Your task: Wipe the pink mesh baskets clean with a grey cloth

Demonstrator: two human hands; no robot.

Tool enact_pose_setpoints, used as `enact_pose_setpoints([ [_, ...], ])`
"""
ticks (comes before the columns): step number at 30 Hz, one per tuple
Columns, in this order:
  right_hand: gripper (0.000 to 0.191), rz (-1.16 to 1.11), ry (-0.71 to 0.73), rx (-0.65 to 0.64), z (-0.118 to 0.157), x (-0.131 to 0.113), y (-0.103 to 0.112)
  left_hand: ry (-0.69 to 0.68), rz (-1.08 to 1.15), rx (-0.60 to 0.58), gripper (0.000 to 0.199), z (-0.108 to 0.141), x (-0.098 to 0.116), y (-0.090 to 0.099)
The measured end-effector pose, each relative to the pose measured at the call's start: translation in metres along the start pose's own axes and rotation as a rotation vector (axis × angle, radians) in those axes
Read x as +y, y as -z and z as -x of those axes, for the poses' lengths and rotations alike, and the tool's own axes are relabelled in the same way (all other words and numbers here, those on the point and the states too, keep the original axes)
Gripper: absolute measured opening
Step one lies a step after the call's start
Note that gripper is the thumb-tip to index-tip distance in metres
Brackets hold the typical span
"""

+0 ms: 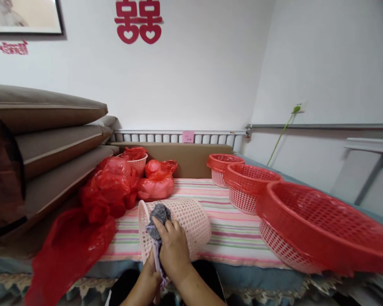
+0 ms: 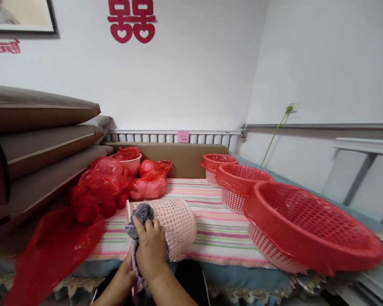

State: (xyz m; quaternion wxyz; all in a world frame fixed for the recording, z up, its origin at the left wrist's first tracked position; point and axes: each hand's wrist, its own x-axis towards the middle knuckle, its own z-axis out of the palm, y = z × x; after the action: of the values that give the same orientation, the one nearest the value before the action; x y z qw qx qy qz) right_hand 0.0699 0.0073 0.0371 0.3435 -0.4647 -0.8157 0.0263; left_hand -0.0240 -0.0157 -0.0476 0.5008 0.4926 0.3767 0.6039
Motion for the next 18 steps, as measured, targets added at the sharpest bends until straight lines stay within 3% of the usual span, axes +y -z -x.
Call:
enact_pose_setpoints([
  [5,0.066,0.198,-0.101,0.027,-0.002,0.048,0.001,0.031,0.097,-0.054,0.079,0.000,-0.016,0.002],
  [11,0.063,0.420,-0.412,0.066,-0.006,0.125,0.011,0.034,0.224,-0.127,0.091,0.006,-0.026,0.000],
  [14,0.062,0.449,-0.475,0.069,-0.005,0.146,0.012,0.027,0.216,-0.187,0.085,0.006,-0.015,0.001],
  [18,0.058,0.450,-0.434,0.085,0.001,0.148,0.011,0.127,0.202,-0.073,0.094,-0.005,0.019,-0.001],
])
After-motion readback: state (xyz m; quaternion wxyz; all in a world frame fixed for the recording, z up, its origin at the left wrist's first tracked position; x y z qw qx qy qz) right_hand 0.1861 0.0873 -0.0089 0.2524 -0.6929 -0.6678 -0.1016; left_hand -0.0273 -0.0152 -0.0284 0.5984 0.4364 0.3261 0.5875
